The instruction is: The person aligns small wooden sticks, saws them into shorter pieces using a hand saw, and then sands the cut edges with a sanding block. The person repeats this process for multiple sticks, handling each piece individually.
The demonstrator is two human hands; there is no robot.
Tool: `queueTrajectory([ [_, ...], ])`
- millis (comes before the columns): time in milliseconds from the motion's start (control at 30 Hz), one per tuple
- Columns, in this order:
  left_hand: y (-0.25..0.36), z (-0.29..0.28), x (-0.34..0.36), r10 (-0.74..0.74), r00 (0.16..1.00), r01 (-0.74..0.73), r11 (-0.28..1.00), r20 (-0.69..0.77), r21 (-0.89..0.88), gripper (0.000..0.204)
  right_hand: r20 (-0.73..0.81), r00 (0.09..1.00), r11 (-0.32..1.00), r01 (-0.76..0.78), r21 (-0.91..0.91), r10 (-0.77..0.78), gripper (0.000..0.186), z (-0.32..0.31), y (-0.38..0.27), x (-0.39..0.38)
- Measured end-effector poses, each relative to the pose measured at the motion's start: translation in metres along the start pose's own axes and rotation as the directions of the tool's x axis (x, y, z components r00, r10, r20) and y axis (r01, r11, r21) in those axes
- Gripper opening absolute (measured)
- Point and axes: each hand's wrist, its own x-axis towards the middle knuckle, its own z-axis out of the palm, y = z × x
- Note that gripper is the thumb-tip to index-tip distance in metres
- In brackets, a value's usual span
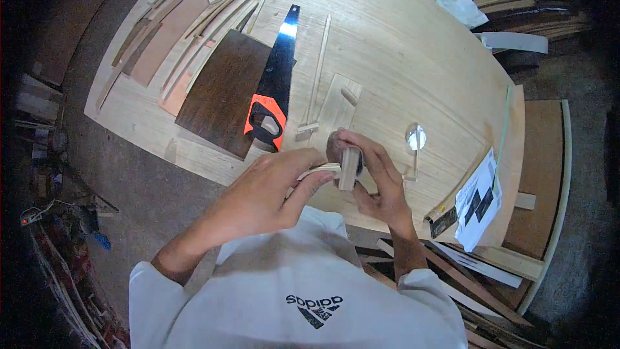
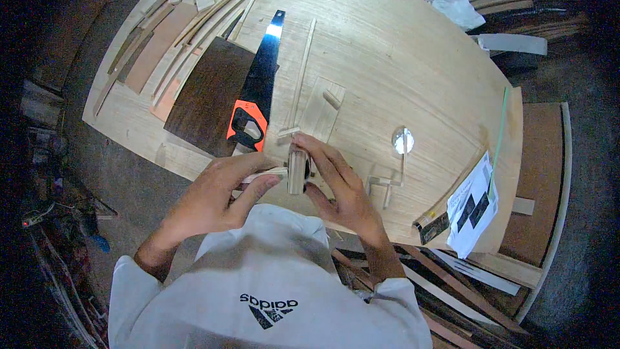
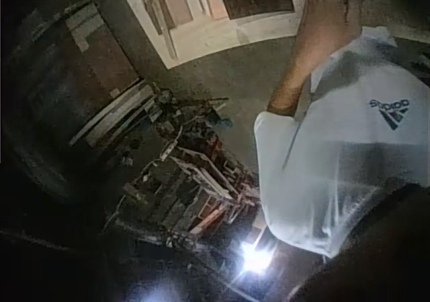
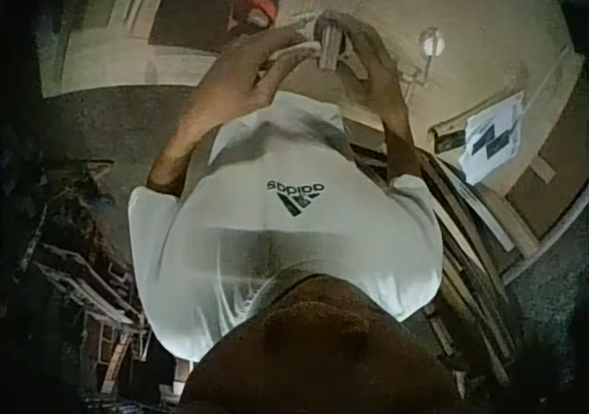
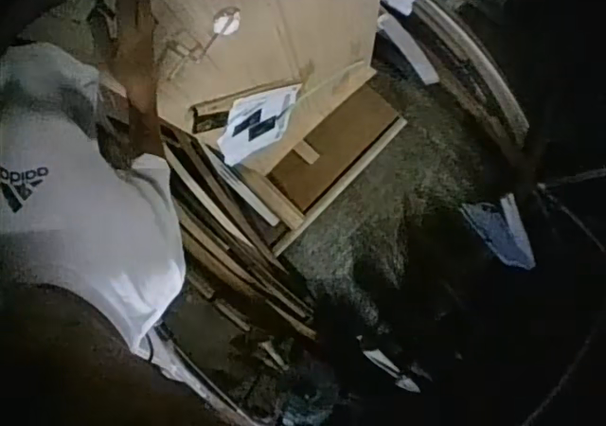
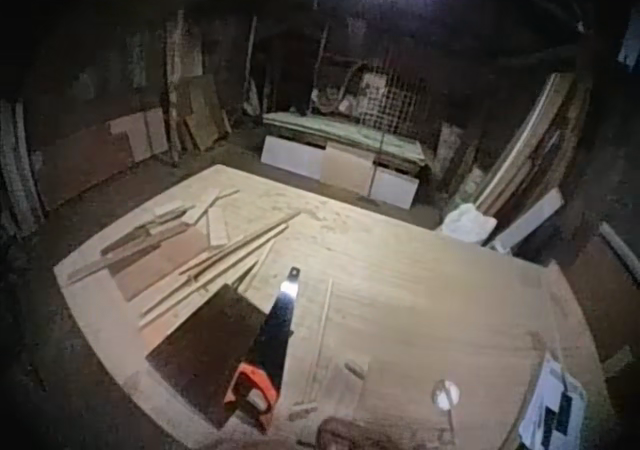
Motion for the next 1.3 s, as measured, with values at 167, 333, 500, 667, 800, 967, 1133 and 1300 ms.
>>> queueTrajectory([
  [167, 0.001, -0.002, -0.003, 0.028, 1.0, -0.028, 0.999, -0.015, 0.019, 0.026, 0.038, 0.999, 0.999, 0.037, -0.038, -0.035, 0.076, -0.002, -0.007, 0.008],
  [333, -0.004, -0.003, 0.0, 0.038, 0.999, -0.037, 0.999, -0.03, 0.03, 0.026, 0.026, 0.994, 0.994, 0.109, 0.013, -0.109, 0.074, -0.005, -0.016, 0.007],
  [500, -0.006, -0.003, 0.004, -0.017, 1.0, 0.017, 1.0, -0.022, 0.009, 0.027, 0.001, 0.983, 0.983, 0.184, -0.003, -0.184, 0.075, 0.0, -0.018, 0.012],
  [667, -0.009, -0.001, 0.007, 0.009, 0.998, -0.007, 1.0, -0.06, 0.03, 0.027, 0.037, 0.998, 0.992, 0.063, -0.108, -0.059, 0.078, 0.001, 0.0, 0.003],
  [800, -0.003, -0.006, 0.007, -0.06, 0.998, 0.061, 0.997, 0.023, -0.044, 0.029, 0.005, 0.997, 0.992, 0.082, -0.099, -0.082, 0.077, 0.006, -0.003, 0.001],
  [967, -0.008, -0.004, 0.003, -0.007, 1.0, 0.009, 0.996, -0.02, 0.084, 0.029, 0.026, 0.989, 0.986, 0.149, -0.073, -0.148, 0.075, 0.002, -0.009, 0.008],
  [1133, -0.003, -0.002, -0.003, 0.001, 1.0, -0.001, 1.0, -0.014, -0.008, 0.027, 0.127, 0.992, 0.99, 0.017, -0.141, 0.001, 0.074, 0.011, 0.032, -0.003],
  [1300, 0.0, 0.001, 0.001, 0.163, 0.981, -0.159, 0.986, -0.104, 0.046, 0.028, 0.041, 0.951, 0.952, -0.304, -0.02, 0.305, 0.073, 0.022, 0.063, -0.019],
])
